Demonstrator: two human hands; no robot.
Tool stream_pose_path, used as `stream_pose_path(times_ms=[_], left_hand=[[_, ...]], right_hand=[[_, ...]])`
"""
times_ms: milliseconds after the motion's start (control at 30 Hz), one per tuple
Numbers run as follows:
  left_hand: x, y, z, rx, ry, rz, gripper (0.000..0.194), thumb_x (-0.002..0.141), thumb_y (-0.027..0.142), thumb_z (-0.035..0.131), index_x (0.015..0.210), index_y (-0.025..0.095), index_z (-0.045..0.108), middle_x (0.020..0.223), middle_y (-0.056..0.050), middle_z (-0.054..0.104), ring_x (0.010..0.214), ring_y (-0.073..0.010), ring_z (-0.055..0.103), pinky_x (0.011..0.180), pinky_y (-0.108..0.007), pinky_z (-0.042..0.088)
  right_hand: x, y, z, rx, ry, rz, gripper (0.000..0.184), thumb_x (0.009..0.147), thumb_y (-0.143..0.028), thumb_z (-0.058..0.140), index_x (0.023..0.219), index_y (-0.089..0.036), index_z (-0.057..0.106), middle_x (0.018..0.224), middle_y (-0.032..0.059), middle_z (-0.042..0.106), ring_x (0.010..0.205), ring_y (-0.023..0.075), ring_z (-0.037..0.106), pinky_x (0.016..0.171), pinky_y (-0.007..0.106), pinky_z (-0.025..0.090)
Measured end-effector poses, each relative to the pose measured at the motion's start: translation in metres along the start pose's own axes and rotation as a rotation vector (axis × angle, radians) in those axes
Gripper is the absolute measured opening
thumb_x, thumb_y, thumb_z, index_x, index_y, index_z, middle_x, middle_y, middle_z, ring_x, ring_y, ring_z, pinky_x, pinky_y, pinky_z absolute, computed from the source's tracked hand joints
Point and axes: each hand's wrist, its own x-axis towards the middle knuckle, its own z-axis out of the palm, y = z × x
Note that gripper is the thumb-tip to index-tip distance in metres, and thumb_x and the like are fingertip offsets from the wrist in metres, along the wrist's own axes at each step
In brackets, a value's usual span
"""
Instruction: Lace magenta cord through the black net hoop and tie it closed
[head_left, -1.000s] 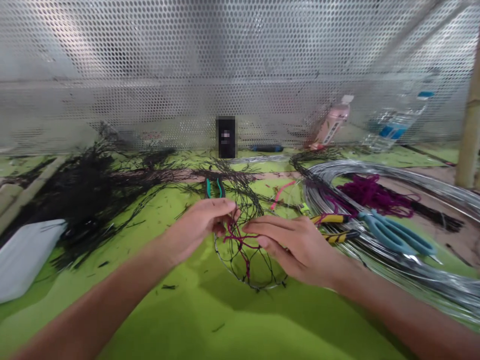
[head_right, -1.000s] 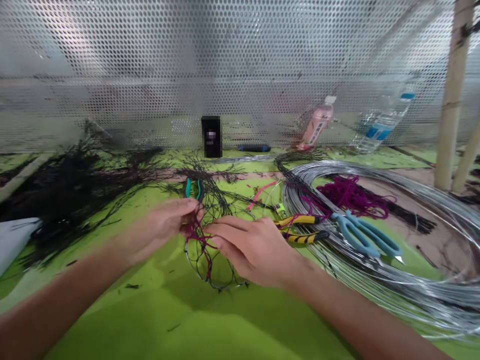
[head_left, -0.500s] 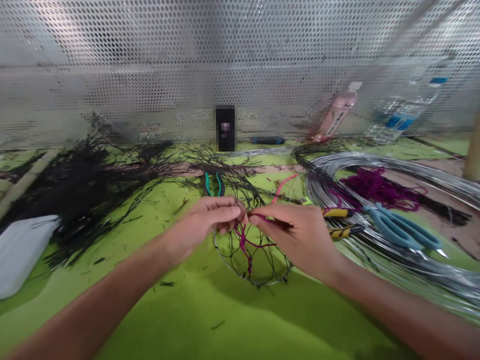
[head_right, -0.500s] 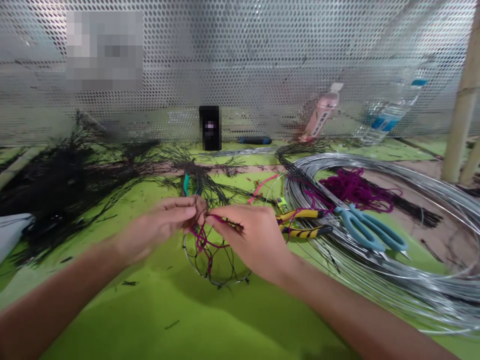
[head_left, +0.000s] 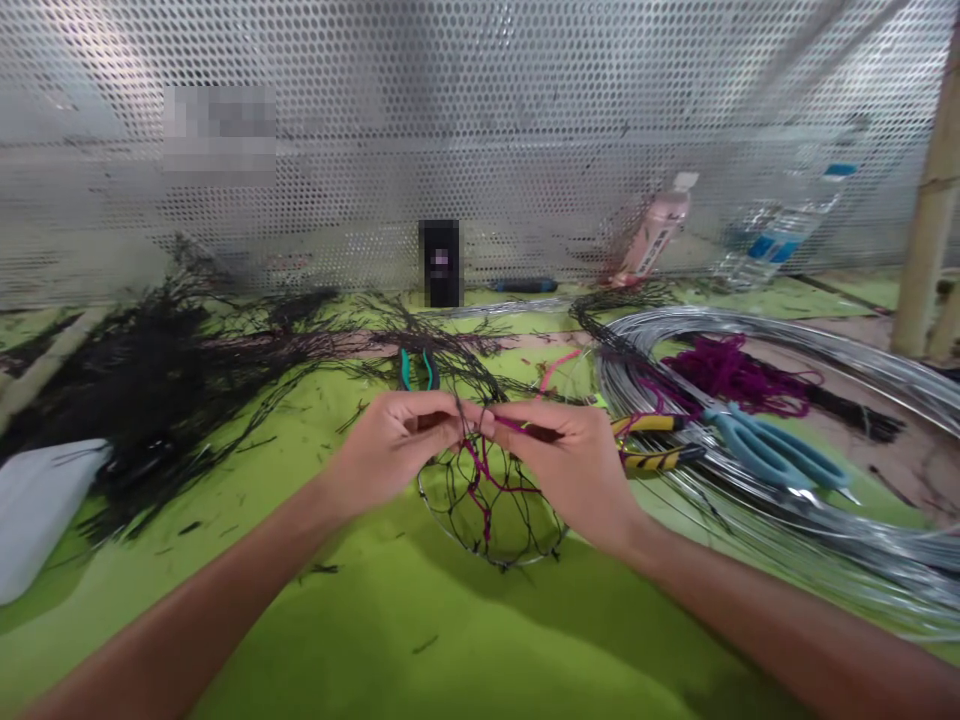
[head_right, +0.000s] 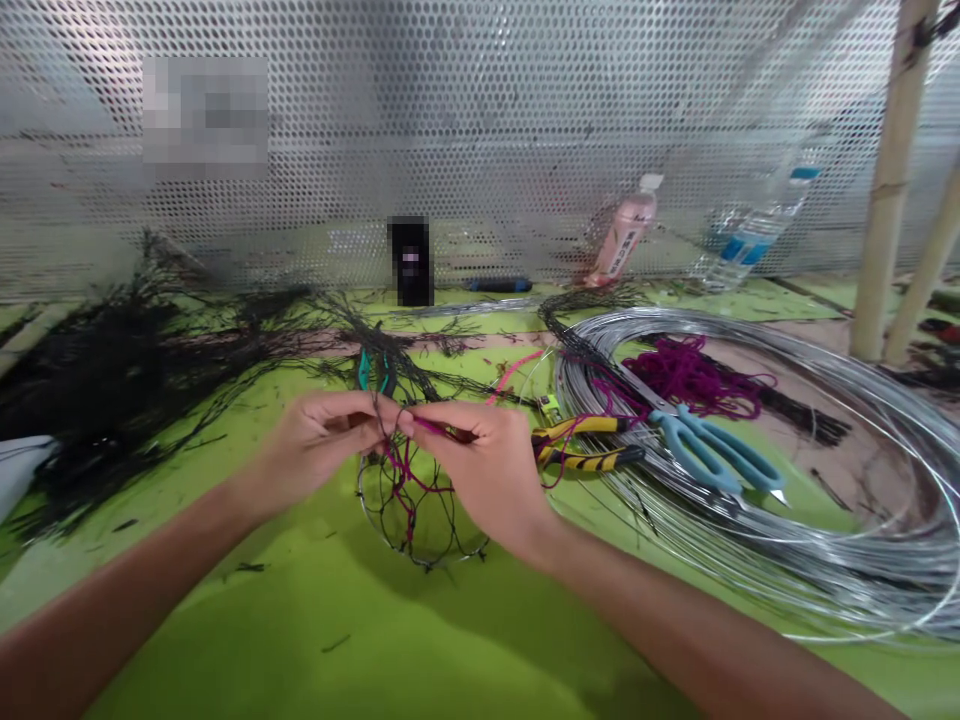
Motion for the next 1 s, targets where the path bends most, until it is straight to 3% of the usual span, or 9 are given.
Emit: stream_pose_path(times_ms=[200,367,533,633,733,867,1000], left_hand=[[-0.002,0.001,0.001,0.057,0.032,-0.046,0.015,0.087,0.029,0.075,0.096,0.017,0.079,0.087,-0.005,0.078,0.072,-0.0150,0.067,0.064,-0.026,0.052],[-0.004,0.015,0.000,0.174,0.072,-0.013,0.009,0.086,0.023,0.076,0.092,0.018,0.080,0.085,-0.002,0.078,0.071,-0.0142,0.067,0.065,-0.025,0.051],[-0.004,0.033,-0.003,0.259,0.091,0.006,0.006,0.083,0.021,0.079,0.088,0.018,0.083,0.089,-0.003,0.081,0.078,-0.0169,0.071,0.071,-0.027,0.054],[-0.002,0.034,-0.003,0.258,0.099,0.003,0.008,0.085,0.020,0.075,0.087,0.016,0.082,0.085,-0.004,0.080,0.073,-0.0158,0.069,0.066,-0.026,0.053],[0.000,0.033,-0.001,0.262,0.095,-0.001,0.009,0.086,0.019,0.072,0.086,0.015,0.079,0.080,-0.004,0.078,0.067,-0.0132,0.065,0.061,-0.024,0.050],[-0.001,0.035,0.005,0.296,0.105,0.008,0.007,0.087,0.017,0.069,0.085,0.015,0.075,0.074,-0.001,0.072,0.061,-0.0105,0.057,0.057,-0.023,0.044],[-0.002,0.036,0.006,0.311,0.125,0.011,0.004,0.087,0.019,0.070,0.086,0.015,0.071,0.077,0.000,0.070,0.064,-0.0105,0.056,0.059,-0.023,0.043]], right_hand=[[-0.003,0.004,0.005,-0.012,0.009,0.022,0.018,0.088,-0.032,0.071,0.080,-0.024,0.085,0.077,0.0007,0.078,0.069,0.0185,0.065,0.066,0.031,0.052],[-0.006,0.004,0.005,0.000,0.030,0.025,0.018,0.088,-0.032,0.071,0.081,-0.023,0.084,0.086,0.0028,0.080,0.072,0.0194,0.066,0.070,0.033,0.054],[-0.009,0.000,0.001,-0.029,-0.063,-0.040,0.026,0.095,-0.034,0.062,0.087,-0.021,0.084,0.077,0.0023,0.073,0.066,0.0156,0.054,0.059,0.028,0.044],[-0.010,-0.007,-0.003,-0.067,-0.116,-0.057,0.027,0.097,-0.032,0.058,0.091,-0.020,0.082,0.062,-0.0018,0.054,0.058,0.0114,0.037,0.052,0.025,0.030],[-0.010,-0.013,-0.006,-0.070,-0.184,-0.052,0.027,0.098,-0.030,0.055,0.093,-0.017,0.079,0.061,-0.0036,0.039,0.058,0.0099,0.027,0.051,0.025,0.023],[-0.011,-0.013,-0.007,-0.053,-0.174,-0.037,0.029,0.099,-0.031,0.055,0.093,-0.017,0.080,0.063,-0.0036,0.036,0.059,0.0099,0.026,0.051,0.025,0.022],[-0.012,-0.007,-0.004,-0.015,-0.114,-0.035,0.028,0.098,-0.031,0.056,0.102,-0.021,0.082,0.063,-0.0036,0.042,0.060,0.0102,0.027,0.052,0.024,0.024]])
